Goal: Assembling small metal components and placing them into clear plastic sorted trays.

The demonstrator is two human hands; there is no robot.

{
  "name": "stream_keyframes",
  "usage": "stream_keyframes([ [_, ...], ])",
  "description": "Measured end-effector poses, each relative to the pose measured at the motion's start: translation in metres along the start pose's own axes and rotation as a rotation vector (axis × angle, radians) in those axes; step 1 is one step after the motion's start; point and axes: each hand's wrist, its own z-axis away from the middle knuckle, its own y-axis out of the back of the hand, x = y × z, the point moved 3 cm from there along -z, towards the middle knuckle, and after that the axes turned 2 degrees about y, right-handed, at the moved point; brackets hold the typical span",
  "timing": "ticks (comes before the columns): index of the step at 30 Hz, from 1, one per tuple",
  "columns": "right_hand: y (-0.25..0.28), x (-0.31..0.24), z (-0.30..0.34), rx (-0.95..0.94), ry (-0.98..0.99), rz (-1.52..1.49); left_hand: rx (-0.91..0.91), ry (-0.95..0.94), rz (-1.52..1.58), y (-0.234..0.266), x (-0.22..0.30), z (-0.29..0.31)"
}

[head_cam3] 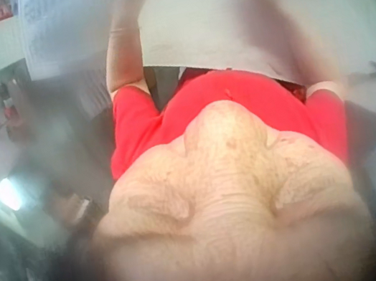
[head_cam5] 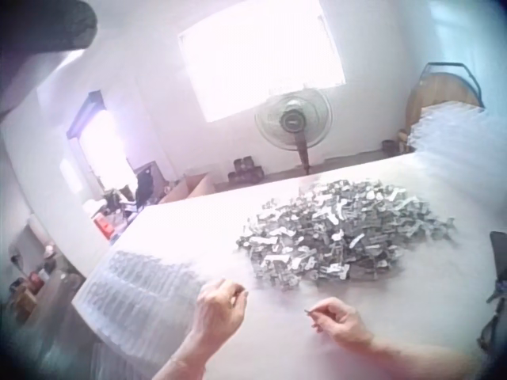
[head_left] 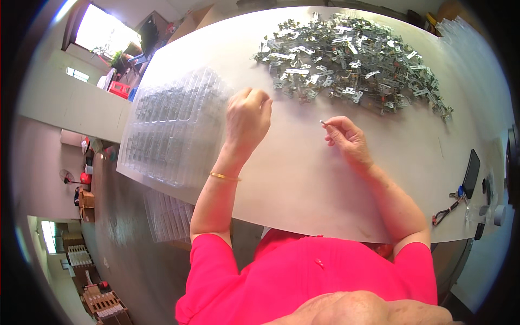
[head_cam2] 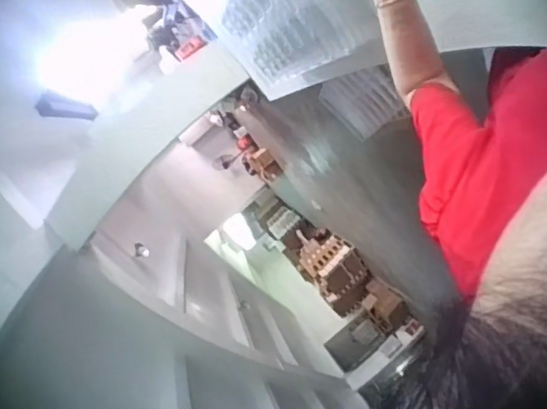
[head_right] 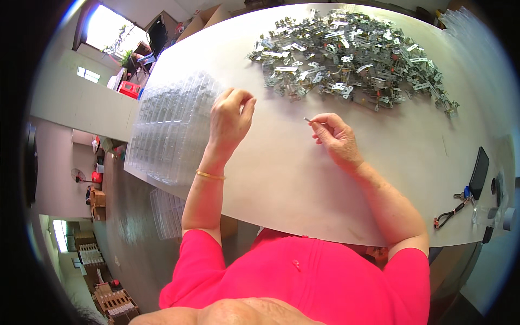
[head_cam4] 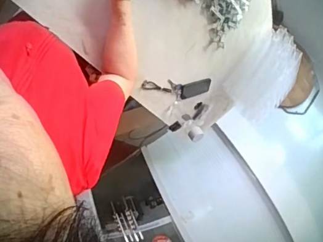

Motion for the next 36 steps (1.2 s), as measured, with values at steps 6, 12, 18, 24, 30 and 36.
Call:
stream_keyframes([
  [6,-0.001,0.001,0.001,-0.040,-0.018,-0.018,-0.013,-0.233,-0.066,-0.058,0.002,-0.058],
  [12,-0.001,-0.002,0.000,-0.044,0.005,-0.055,-0.185,-0.301,-0.120,-0.086,0.008,-0.078],
  [18,-0.001,-0.001,-0.001,-0.042,0.015,-0.042,-0.333,-0.314,-0.145,-0.103,-0.002,-0.086],
  [24,0.000,0.001,-0.001,-0.024,0.007,-0.047,-0.235,-0.349,-0.185,-0.100,-0.002,-0.089],
  [30,0.000,0.000,-0.001,-0.024,0.006,-0.061,-0.190,-0.393,-0.190,-0.091,-0.003,-0.084],
  [36,0.000,0.001,-0.001,-0.034,-0.003,-0.042,-0.247,-0.254,-0.017,-0.077,-0.005,-0.080],
])
